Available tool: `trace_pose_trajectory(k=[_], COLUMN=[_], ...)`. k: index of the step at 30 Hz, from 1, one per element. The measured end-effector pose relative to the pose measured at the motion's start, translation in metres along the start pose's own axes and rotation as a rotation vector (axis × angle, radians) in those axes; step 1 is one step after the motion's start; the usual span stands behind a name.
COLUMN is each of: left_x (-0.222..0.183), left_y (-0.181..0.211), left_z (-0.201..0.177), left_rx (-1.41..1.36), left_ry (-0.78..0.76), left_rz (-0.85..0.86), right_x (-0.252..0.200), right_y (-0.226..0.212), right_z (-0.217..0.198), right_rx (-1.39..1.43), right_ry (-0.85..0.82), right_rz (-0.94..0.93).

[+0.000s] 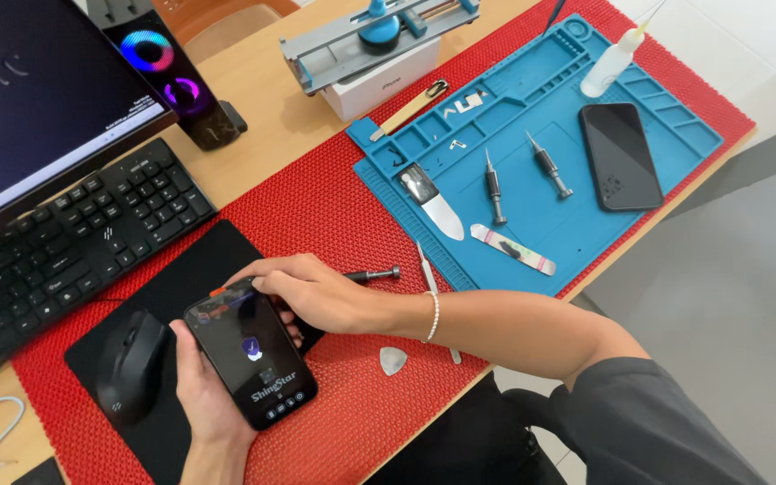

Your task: The person uses a screwdriver to remove screws from the internal components of a disassembled smartphone. They then reassemble the device, wipe the exterior, and test the screen by interacting with the display and navigating the interface.

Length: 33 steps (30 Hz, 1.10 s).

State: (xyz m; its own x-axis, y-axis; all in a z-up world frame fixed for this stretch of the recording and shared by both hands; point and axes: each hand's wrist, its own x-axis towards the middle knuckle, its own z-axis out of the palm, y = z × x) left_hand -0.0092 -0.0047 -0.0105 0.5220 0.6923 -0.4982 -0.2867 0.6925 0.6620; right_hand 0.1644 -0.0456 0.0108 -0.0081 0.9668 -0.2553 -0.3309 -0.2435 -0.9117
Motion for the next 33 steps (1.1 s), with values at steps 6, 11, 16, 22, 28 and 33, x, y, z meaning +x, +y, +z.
trace_pose_trajectory(k=[6, 11, 16, 22, 28, 33], left_x=[0.000, 0.010, 0.014, 0.010, 0.019, 0.027], left_y=[0.002, -0.007, -0.023, -0.017, -0.032, -0.040], left_z=[0.000, -0.011, -0.013, -0.003, -0.023, -0.021], left_rx=[-0.013, -0.132, -0.307, -0.234, -0.238, -0.270], left_ry=[0.026, -0.010, -0.040, -0.037, -0.313, -0.338], left_rz=[-0.023, -0.054, -0.040, -0.070, -0.106, -0.069], right_x=[-0.007, -0.001, 0.004, 0.007, -0.001, -0.001], right_y=[-0.009, 0.002, 0.013, 0.025, 0.025, 0.023], right_z=[0.003, 0.003, 0.003, -0.002, 0.000, 0.004], right_rx=[-0.182, -0.190, -0.261, -0.233, -0.374, -0.365], right_ry=[0.029, 0.051, -0.019, 0.094, 0.176, 0.221], right_rz=[-0.063, -0.058, -0.140, -0.182, -0.140, -0.126])
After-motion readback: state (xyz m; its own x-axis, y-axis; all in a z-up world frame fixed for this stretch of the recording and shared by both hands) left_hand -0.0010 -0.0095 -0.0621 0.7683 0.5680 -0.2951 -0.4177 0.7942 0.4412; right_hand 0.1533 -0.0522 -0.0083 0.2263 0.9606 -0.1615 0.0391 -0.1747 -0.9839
